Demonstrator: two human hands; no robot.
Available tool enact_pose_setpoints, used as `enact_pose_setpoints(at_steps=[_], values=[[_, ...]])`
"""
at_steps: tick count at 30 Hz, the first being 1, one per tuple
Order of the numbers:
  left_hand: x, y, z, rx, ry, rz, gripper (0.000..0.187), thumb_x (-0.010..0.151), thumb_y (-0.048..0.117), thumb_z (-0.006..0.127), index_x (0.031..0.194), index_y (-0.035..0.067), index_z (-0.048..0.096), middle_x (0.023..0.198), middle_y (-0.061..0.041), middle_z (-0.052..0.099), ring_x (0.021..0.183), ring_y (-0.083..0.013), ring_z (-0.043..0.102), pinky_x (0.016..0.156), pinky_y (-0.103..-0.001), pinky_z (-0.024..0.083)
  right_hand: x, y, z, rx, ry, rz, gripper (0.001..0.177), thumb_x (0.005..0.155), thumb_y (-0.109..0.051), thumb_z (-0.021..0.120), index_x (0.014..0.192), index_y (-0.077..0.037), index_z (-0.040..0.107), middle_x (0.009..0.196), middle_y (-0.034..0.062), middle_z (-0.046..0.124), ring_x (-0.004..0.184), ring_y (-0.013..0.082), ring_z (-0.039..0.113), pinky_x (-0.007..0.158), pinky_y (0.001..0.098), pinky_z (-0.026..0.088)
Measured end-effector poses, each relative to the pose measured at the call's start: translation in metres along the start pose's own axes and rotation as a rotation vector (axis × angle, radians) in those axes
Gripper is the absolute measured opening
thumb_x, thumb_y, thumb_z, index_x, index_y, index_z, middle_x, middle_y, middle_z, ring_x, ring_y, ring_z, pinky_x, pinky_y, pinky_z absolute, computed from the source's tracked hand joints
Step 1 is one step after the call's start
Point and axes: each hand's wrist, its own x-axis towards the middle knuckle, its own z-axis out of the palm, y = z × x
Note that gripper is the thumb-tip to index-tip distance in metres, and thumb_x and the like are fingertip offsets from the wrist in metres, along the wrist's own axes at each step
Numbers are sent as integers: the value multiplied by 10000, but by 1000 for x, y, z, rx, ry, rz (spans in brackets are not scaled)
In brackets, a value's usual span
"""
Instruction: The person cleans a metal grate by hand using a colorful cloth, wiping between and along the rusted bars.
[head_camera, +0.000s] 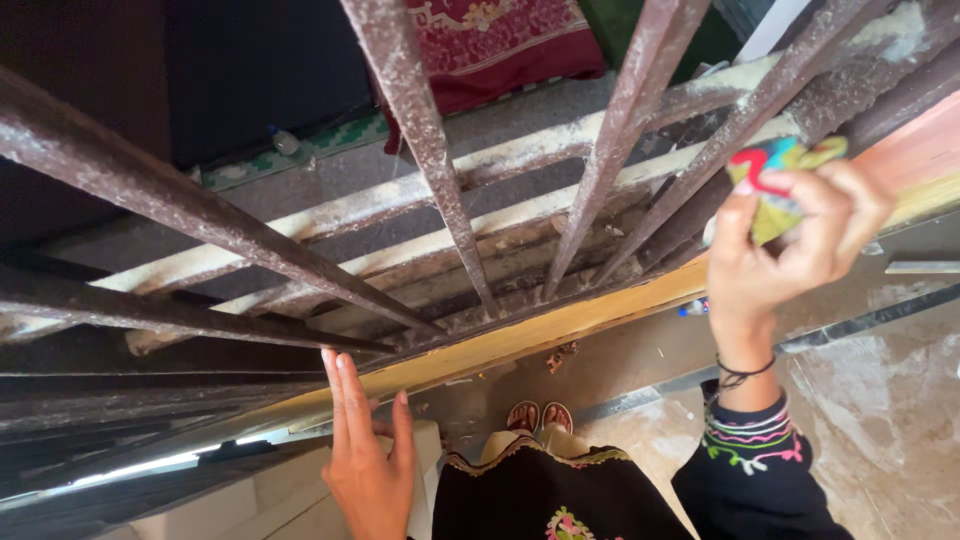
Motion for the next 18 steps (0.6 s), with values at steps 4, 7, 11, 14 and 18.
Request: enact_pose_setpoints(at_steps=[4, 7, 11, 14, 18], values=[[1, -3, 3, -22, -6, -19, 733, 890, 154, 729, 1545, 108, 402, 1610, -137, 441, 727, -149, 708, 565, -278, 557, -56, 31, 15, -145, -32, -51, 163, 958, 23, 680, 1113, -25, 669, 1206, 123, 558, 1082, 269, 595, 969, 394, 509], [0, -5, 5, -14, -10, -3, 739, 893, 146, 728, 1551, 111, 392, 1616, -145, 431, 742, -150, 712, 565, -283, 554, -108, 55, 20, -117, -113, 21, 179, 916, 31, 684, 1089, -12, 664, 1172, 157, 589, 1087, 311, 608, 987, 415, 509], [-2, -4, 7, -6, -21, -6, 740, 898, 133, 721, 1556, 106, 384, 1619, -148, 428, 755, -149, 718, 568, -282, 554, -154, 76, 15, -98, -286, 141, 162, 922, 22, 708, 1076, -3, 666, 1162, 176, 622, 1122, 343, 636, 995, 414, 521], [0, -3, 4, -2, -23, 0, 731, 913, 125, 713, 1560, 94, 375, 1618, -152, 431, 778, -155, 725, 572, -274, 558, -183, 75, 2, -153, -298, 138, 179, 934, 12, 710, 1108, -7, 670, 1194, 190, 619, 1171, 358, 631, 1005, 421, 509], [1, -5, 6, -20, -23, 20, 720, 918, 119, 712, 1554, 83, 377, 1619, -175, 418, 808, -181, 730, 569, -269, 565, -217, 70, 10, -210, -494, 62, 212, 930, -13, 724, 1136, -18, 673, 1181, 180, 603, 1162, 355, 606, 1007, 431, 502]])
